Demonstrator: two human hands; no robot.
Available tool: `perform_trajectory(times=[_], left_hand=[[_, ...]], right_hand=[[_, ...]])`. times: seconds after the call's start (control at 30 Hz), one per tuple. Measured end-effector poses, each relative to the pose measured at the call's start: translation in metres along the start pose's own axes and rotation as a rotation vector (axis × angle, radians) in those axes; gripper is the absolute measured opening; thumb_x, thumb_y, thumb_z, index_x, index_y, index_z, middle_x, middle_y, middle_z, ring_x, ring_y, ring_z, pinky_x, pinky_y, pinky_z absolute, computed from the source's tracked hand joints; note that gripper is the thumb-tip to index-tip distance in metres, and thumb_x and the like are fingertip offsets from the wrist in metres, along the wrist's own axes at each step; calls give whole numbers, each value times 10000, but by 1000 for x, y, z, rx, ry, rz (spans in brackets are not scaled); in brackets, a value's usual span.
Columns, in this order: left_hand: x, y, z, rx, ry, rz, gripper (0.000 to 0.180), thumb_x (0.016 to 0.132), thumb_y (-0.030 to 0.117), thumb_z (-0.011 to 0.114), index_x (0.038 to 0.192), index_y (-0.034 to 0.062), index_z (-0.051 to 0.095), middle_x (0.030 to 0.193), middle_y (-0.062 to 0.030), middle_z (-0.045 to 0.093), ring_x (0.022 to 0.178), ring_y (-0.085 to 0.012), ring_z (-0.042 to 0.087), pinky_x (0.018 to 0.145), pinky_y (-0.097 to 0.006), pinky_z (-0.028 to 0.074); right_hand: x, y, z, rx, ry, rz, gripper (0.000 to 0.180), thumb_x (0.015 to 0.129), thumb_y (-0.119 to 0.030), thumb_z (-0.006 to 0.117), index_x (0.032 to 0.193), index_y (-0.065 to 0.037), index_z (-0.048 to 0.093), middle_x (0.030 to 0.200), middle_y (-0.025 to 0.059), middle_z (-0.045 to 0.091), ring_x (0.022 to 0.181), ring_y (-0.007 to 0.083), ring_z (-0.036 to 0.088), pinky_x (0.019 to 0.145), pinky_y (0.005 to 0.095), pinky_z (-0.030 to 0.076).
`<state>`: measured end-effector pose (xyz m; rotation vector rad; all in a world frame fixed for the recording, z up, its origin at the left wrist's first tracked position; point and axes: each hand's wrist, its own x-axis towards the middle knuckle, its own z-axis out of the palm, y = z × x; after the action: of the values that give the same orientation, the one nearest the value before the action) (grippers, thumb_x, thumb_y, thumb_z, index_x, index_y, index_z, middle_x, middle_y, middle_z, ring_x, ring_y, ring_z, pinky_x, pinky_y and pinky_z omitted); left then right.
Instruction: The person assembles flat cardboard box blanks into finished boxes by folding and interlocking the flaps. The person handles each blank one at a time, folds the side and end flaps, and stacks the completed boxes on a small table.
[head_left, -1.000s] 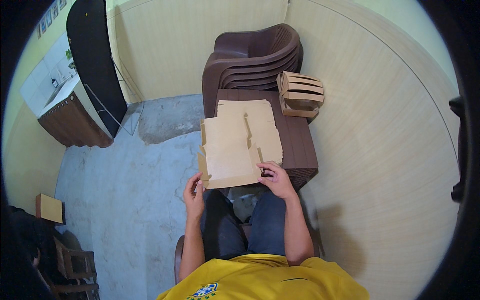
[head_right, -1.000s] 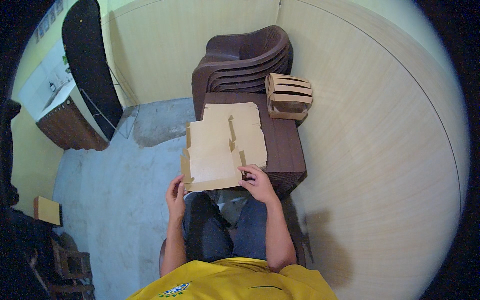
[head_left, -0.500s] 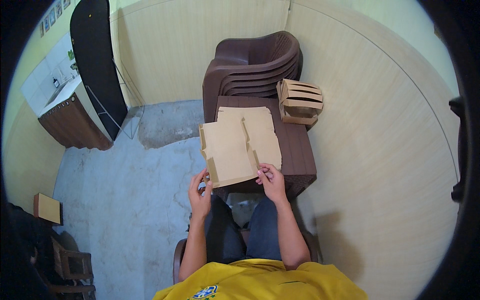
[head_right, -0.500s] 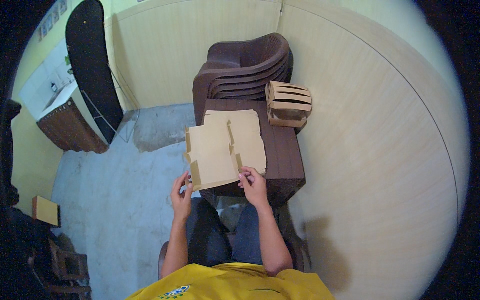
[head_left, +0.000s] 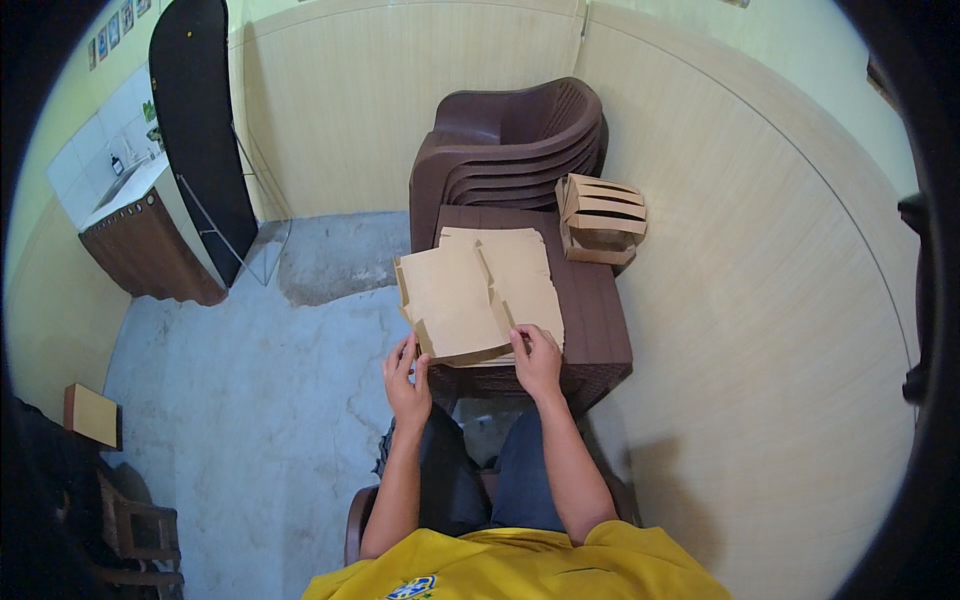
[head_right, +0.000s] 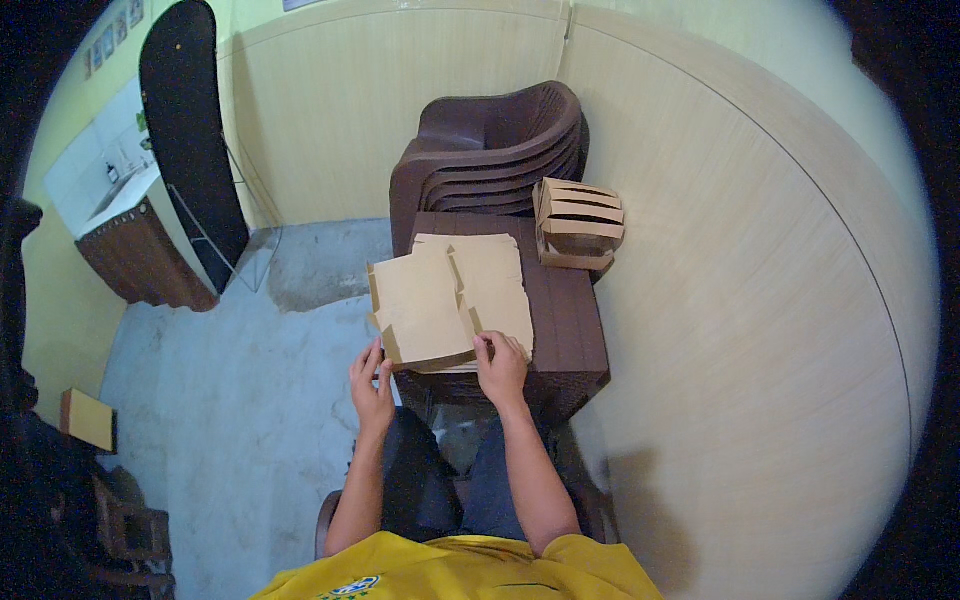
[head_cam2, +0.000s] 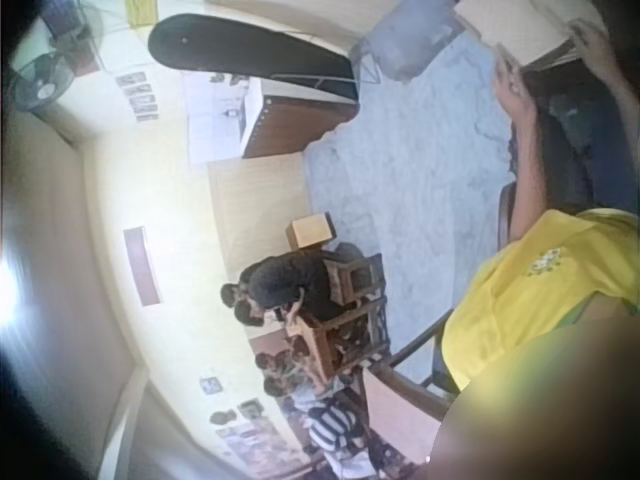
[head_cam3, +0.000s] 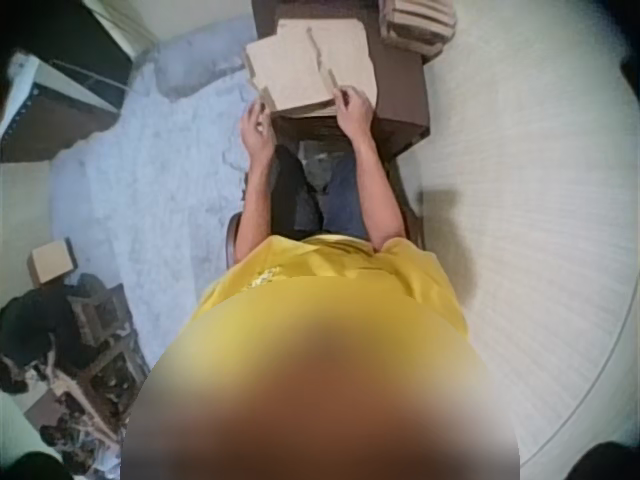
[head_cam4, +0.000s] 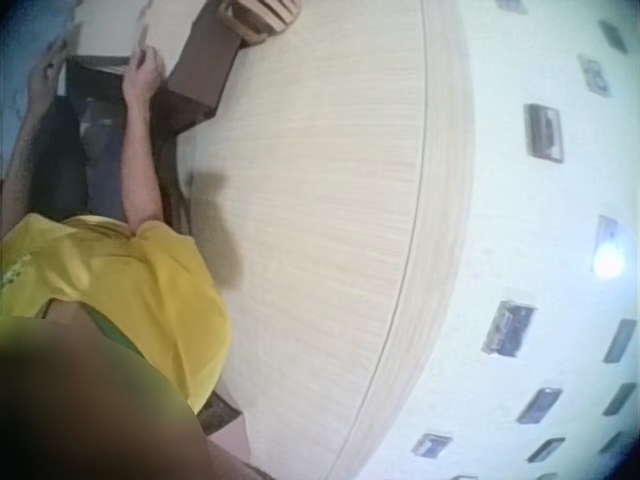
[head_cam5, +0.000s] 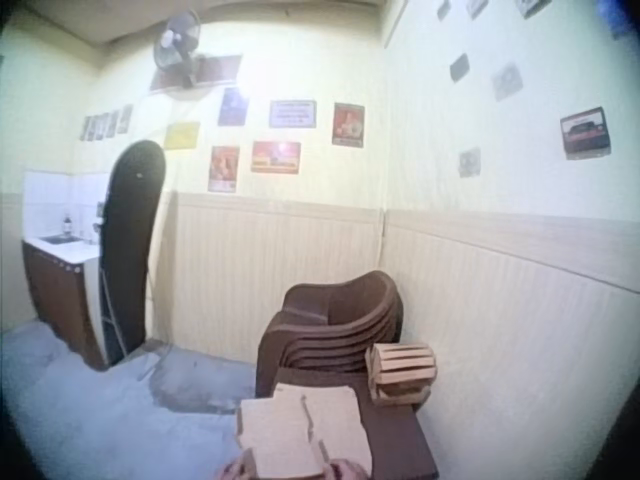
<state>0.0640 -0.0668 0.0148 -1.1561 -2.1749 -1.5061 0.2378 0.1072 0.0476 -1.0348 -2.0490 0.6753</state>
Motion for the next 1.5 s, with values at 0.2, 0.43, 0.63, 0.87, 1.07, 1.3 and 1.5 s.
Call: perform_trajectory(times=[0.2,0.43,0.63,0.87,1.07,1.3,1.5], left_hand=[[32,10,25,-183,-55,-181,448,1084,202,662,1518,93,644,1333,-256,648,1166,-361,655,926,-405,570],[63,32,51,-52,-143,-430,496,956,221,734,1411,27,699,995,-226,802,848,-341,794,800,-423,605],[78,34,50,106,-192,-378,359,919,199,717,1211,8,803,928,-229,799,854,-355,807,787,-425,609],[61,39,57,-74,6,-463,325,933,112,681,1212,0,803,908,-247,795,810,-323,806,792,-425,604],[62,37,56,-63,-32,-451,322,932,103,665,1202,0,806,899,-233,803,825,-321,811,800,-407,606],[55,27,63,-281,26,-430,360,935,34,662,1275,-47,745,1071,-211,810,941,-247,793,841,-386,615],[23,36,68,-577,213,-409,203,941,-62,627,1127,-31,703,1226,-169,740,1058,-234,741,890,-363,607]], right_hand=[[33,11,11,131,25,29,213,1004,-234,742,1071,-33,768,943,143,780,868,307,761,799,408,589],[54,47,18,290,72,142,180,941,-162,770,1026,-8,730,826,83,734,761,170,712,732,334,576],[50,47,19,354,25,203,161,909,-158,766,936,-13,701,778,53,691,719,140,646,694,330,536],[59,48,15,477,75,307,197,895,-177,747,849,7,693,715,47,645,693,130,590,675,345,501],[63,43,7,527,48,361,164,901,-138,697,818,3,680,733,0,602,734,96,544,674,306,448],[64,48,7,538,33,384,181,906,-170,707,878,8,689,739,29,639,733,112,571,678,324,471],[66,58,14,539,28,356,182,927,-179,707,897,0,696,756,30,667,724,126,603,678,330,493]])
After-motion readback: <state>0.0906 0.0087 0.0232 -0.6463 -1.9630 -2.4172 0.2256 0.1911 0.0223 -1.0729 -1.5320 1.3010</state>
